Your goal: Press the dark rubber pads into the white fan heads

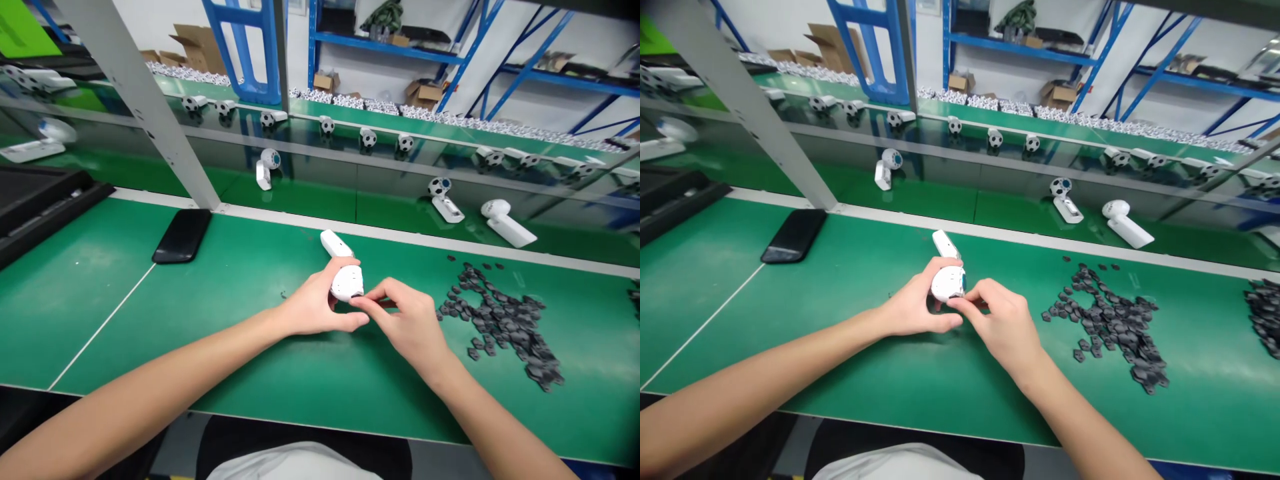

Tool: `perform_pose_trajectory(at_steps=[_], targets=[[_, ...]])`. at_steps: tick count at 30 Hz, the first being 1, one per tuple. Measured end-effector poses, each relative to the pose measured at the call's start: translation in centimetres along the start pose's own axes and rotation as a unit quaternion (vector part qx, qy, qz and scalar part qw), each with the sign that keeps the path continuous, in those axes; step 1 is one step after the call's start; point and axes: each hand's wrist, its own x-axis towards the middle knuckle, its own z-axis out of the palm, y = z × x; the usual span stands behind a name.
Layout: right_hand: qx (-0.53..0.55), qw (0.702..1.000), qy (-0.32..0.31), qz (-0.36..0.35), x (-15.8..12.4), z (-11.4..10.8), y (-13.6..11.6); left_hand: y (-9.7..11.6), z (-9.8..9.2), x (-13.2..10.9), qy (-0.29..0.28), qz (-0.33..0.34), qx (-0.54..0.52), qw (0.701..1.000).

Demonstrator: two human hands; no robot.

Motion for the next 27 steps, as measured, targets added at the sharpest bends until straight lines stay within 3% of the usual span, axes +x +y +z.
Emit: perform_pose_trajectory(at_steps=[12,17,20,22,25,27], targets=[[-0.047,0.999,-0.011,0.012,0.4,0.4,2.2,-0.4,-0.1,0.2,0.052,-0.016,0.134,0.990],[-0.065,0.997,-0.036,-0.001,1.1,0.0,1.7,-1.5,-0.1,0.9,0.085,0.009,0.098,0.992],[-0.088,0.990,-0.075,-0.078,1.9,-2.1,1.6,-1.6,-0.3,1.1,0.156,0.024,0.060,0.986],[-0.104,0.989,-0.057,-0.092,1.7,-4.6,2.4,-1.5,-0.6,1.1,0.186,0.017,0.037,0.982],[-0.173,0.983,0.066,0.005,-0.8,-8.8,5.6,-1.5,-0.8,1.0,0.191,0.004,0.002,0.982],[-0.259,0.949,0.149,0.096,-3.6,-11.1,8.5,-1.5,-0.7,1.0,0.183,0.005,-0.010,0.983]])
